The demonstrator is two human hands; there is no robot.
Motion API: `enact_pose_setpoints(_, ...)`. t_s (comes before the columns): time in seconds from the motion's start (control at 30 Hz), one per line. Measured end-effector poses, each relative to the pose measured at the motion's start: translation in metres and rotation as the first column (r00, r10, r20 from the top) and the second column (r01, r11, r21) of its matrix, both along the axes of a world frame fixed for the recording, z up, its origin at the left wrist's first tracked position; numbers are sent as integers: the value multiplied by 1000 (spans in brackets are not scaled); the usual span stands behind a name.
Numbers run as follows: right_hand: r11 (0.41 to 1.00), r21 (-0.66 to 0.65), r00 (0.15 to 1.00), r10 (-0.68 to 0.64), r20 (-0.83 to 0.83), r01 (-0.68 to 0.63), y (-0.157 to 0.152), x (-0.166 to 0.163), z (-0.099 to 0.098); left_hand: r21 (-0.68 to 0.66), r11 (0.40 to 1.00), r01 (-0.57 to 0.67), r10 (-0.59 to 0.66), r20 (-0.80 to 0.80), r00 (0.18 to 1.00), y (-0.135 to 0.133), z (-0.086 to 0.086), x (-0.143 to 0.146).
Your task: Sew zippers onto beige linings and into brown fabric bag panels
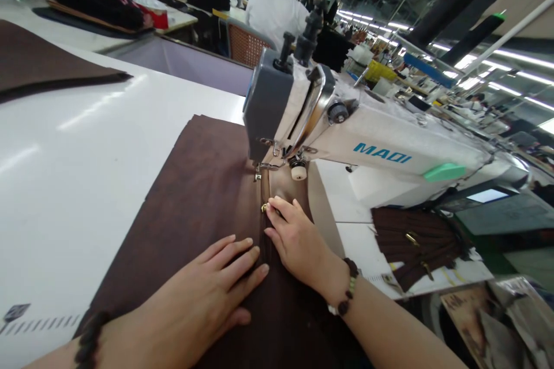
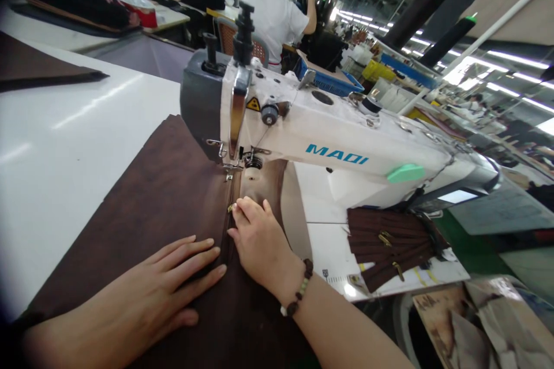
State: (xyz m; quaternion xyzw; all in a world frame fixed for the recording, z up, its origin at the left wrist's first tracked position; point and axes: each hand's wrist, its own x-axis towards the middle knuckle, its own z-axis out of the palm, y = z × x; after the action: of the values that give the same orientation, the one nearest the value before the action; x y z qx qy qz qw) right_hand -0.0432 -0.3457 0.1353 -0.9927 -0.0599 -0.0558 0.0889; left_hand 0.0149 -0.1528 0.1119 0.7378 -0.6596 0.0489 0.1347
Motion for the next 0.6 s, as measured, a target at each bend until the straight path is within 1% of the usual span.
enact_pose_setpoints(0.17,1000,14,1000,-17,-2,17,-4,8,-2,1,1000,15,-15,10,1000,-4,4,11)
enact_pose_setpoints(0.4,1000,12,1000,-17,-9,17,-11,23,-3,-58,998,0,1,17,1000,-10,1,26)
enact_pose_setpoints(0.6,999,37,1000,-26,-13,26,-18,36,-4,-73,997,4,1,63,998,-17,6,39)
